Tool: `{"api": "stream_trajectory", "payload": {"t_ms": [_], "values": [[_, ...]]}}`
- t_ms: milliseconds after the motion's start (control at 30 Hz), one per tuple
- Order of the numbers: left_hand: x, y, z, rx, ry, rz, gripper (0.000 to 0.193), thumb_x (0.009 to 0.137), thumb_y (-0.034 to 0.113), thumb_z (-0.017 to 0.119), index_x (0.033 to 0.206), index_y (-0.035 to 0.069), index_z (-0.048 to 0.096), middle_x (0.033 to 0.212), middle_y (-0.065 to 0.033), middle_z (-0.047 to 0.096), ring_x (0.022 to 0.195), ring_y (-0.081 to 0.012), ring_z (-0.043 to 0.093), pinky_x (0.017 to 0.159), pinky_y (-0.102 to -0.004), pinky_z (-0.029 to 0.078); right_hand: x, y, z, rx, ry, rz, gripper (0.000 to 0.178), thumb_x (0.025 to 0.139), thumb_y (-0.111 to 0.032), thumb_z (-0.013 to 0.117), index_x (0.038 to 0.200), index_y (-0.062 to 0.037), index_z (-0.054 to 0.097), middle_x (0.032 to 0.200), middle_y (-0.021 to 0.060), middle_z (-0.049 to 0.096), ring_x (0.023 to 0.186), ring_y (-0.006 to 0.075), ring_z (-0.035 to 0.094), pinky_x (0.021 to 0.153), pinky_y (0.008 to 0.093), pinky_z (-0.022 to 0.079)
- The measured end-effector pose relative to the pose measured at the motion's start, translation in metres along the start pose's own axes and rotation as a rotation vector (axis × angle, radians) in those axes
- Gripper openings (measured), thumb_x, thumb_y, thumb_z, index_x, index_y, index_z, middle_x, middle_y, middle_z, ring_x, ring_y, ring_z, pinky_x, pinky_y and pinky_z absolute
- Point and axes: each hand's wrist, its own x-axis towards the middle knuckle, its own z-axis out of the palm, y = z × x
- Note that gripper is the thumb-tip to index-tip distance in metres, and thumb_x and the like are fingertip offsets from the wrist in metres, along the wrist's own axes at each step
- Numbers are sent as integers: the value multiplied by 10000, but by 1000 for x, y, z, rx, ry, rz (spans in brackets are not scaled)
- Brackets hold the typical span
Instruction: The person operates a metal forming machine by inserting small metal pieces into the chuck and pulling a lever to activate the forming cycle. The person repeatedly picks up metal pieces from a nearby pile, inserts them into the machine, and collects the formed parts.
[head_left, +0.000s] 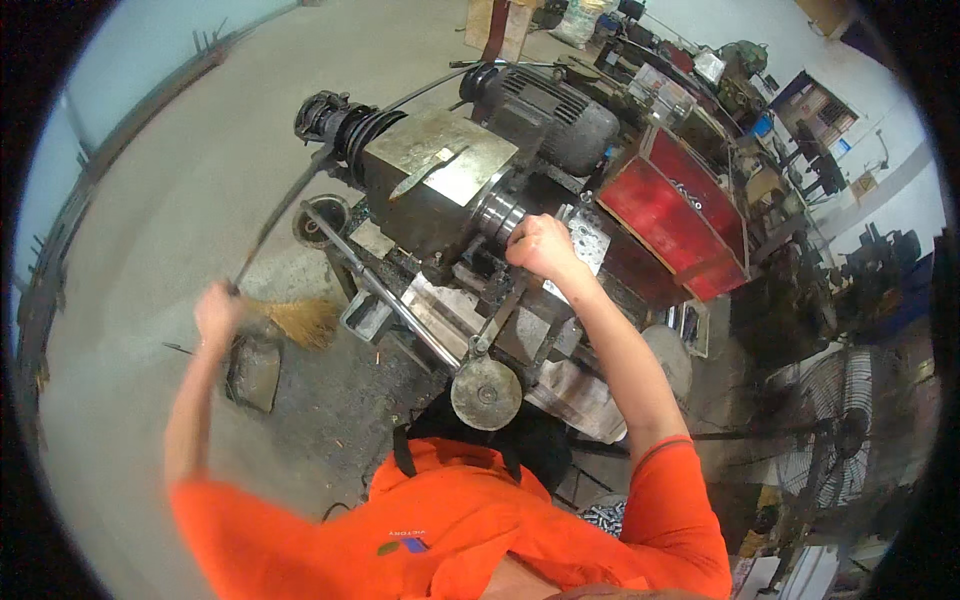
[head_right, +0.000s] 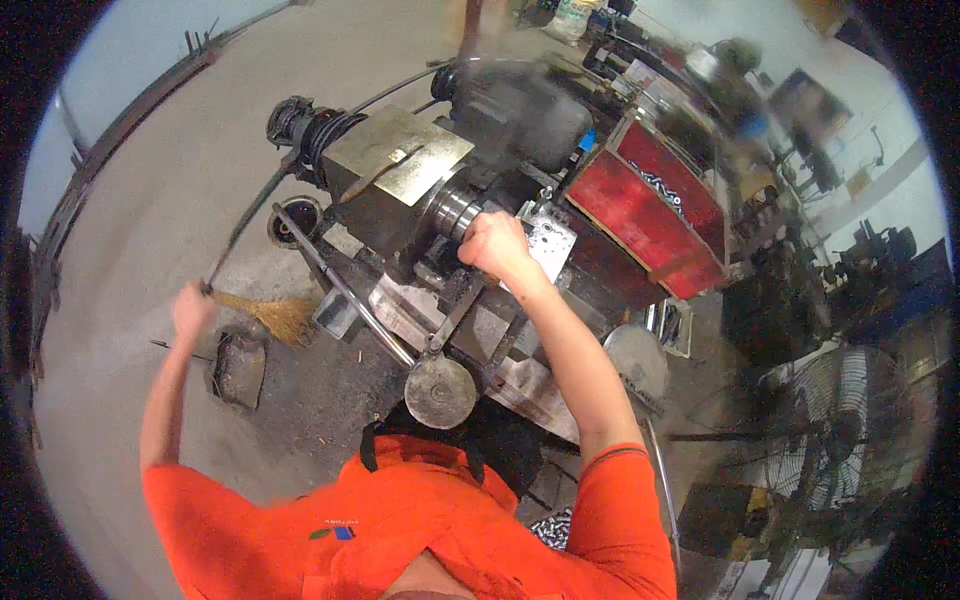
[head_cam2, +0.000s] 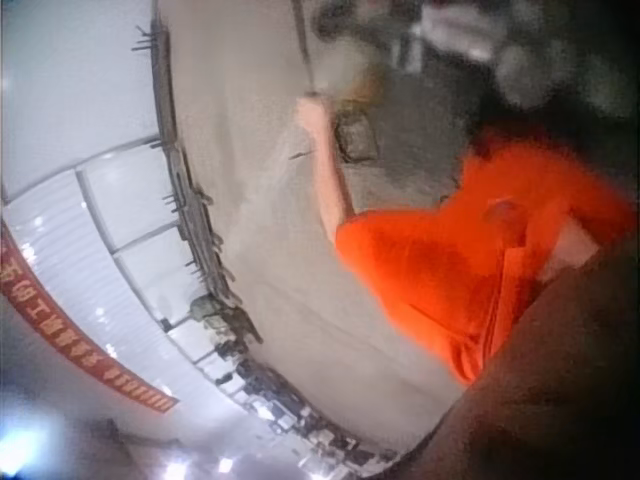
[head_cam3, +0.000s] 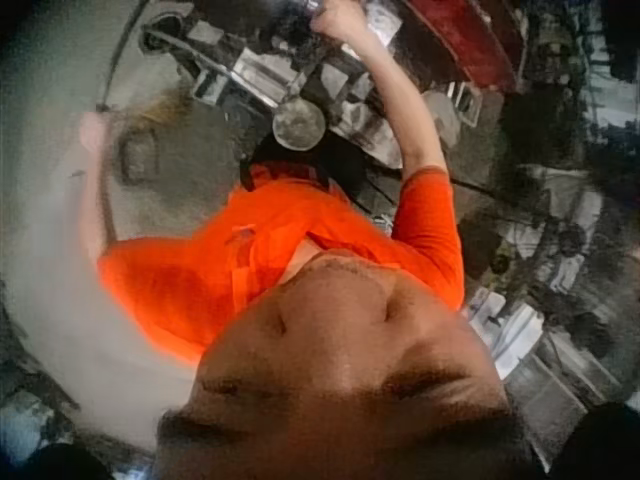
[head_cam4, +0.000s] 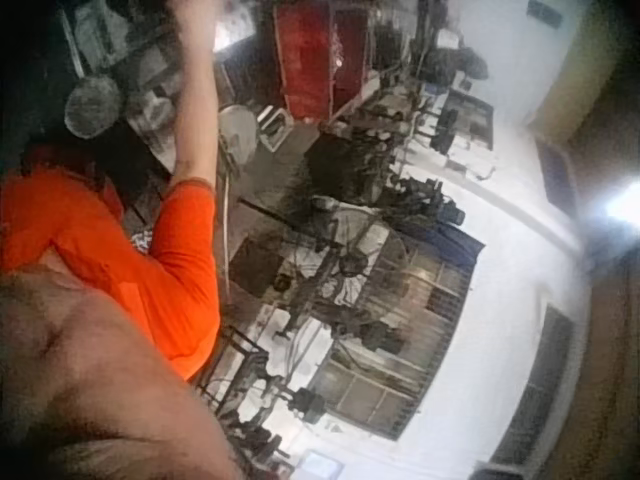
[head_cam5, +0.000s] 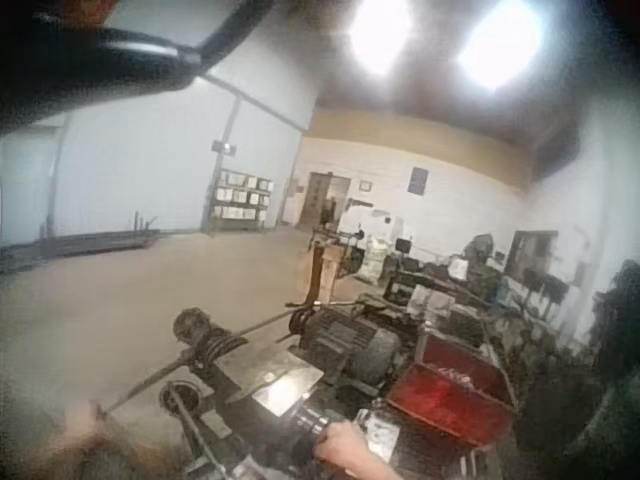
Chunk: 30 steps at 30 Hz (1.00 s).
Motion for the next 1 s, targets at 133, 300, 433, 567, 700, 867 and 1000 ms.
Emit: {"api": "stream_trajectory", "payload": {"t_ms": [133,300,433,567,700,867,1000], "values": [[-68,47,6,-18,-8,31,320,727,294,630,912,38,580,810,-218,640,802,-390,626,707,-477,491,-4,6,4,-73,79,1,234,549,-209,612,703,-66,715,693,188,646,698,346,650,682,384,530],[-69,49,2,-37,-5,19,345,723,296,640,942,37,577,825,-210,645,803,-401,619,710,-479,490,-31,18,-19,-260,276,-55,216,503,-205,586,622,-55,686,665,205,626,683,370,630,668,414,512],[-75,47,5,27,92,10,399,736,314,655,1010,32,587,874,-207,653,814,-385,627,719,-467,496,-60,64,-112,-110,352,-66,254,577,-234,611,763,-95,715,824,210,639,833,367,602,755,430,484],[-65,58,4,59,39,-13,495,745,304,664,1138,19,566,898,-208,652,827,-378,628,729,-451,500,-88,111,-150,-126,734,247,540,593,-217,624,1124,-115,633,1278,186,484,1057,360,549,873,421,470],[-68,49,8,42,107,57,456,754,304,646,1097,16,561,870,-223,642,823,-391,623,731,-471,490,-131,136,-149,-14,643,250,511,606,-238,631,1099,-104,650,1286,201,492,1117,365,524,940,403,437],[-64,54,-8,66,-22,220,400,764,257,653,1073,15,576,857,-213,644,814,-365,633,714,-451,492,-211,181,-133,121,565,440,420,606,-184,626,1011,-91,690,1244,175,548,973,285,623,877,324,479],[-96,123,-60,-134,-171,607,389,811,186,646,1157,25,570,841,-188,657,774,-309,646,689,-384,488,-299,213,-123,105,528,522,395,601,-193,628,967,-68,703,998,161,655,932,291,632,823,342,484]]}}
